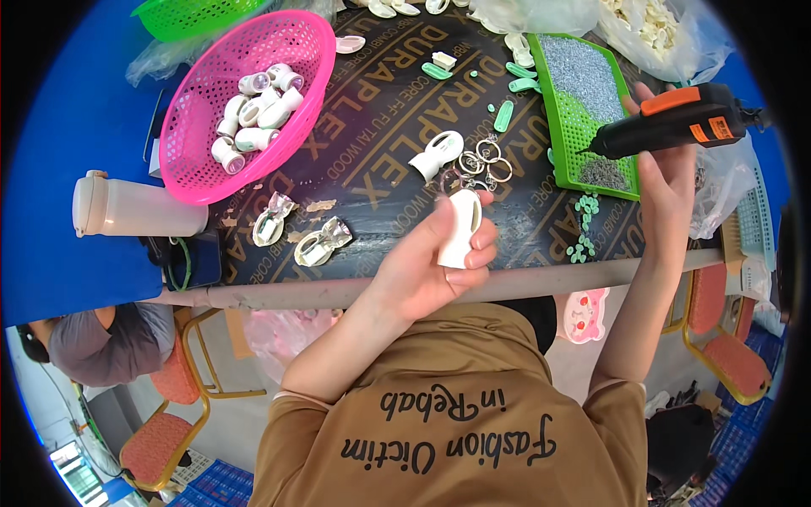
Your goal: Assembling small plastic keychain flashlights, including inserting internal LED circuit boards and securing the shell components.
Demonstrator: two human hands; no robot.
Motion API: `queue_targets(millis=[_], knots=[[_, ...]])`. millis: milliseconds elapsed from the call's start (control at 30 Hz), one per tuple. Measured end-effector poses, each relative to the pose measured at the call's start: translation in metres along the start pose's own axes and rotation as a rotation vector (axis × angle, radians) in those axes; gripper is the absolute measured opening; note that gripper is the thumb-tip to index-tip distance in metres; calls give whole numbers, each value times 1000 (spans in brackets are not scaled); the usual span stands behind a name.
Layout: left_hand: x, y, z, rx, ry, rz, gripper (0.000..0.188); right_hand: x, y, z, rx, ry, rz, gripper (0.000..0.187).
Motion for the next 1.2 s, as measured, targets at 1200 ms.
queue_targets(millis=[1200], knots=[[-10, 5, 2, -37, -288, -297, 25, 19, -73, -25, -175, -269, -172, 13]])
Point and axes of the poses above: each hand's wrist, its own y-axis away from the middle knuckle, its own x-axis out of the palm, z = x × y, the point moved 6 cm from there along -y, towards the middle knuckle
